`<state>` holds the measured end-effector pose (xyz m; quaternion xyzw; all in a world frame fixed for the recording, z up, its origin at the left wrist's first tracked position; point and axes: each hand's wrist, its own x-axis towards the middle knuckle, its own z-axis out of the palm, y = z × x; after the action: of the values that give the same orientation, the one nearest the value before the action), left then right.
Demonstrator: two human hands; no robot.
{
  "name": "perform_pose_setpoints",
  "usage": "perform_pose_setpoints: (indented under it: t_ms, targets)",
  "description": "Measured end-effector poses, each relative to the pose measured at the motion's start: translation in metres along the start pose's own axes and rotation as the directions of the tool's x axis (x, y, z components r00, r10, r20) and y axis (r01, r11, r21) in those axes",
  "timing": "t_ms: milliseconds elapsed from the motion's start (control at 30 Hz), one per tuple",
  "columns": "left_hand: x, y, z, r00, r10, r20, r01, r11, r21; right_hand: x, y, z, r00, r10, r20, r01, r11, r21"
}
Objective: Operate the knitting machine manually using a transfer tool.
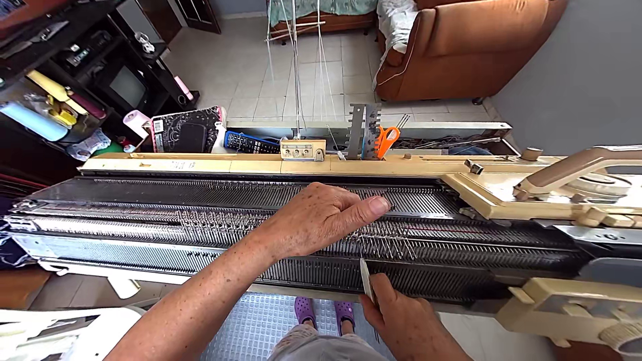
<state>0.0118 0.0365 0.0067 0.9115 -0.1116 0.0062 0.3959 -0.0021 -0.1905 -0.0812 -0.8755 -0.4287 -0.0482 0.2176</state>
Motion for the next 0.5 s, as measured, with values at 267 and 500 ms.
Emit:
perform_pose_setpoints:
  t_ms: [267, 500]
  targets:
    - [-0.001, 0.001, -0.001, 1.0, -0.024, 0.012, 0.025, 1.0, -0.012, 0.014, 0.0, -0.027, 0.879, 0.051, 0.474, -0.434, 0.497, 0.752]
    - [-0.003, 0.002, 0.001, 0.999, 0.015, -0.046, -0.011, 0.997, 0.071, 0.021, -0.017, -0.076, 0.796, -0.077, 0.601, -0.588, 0.141, 0.797]
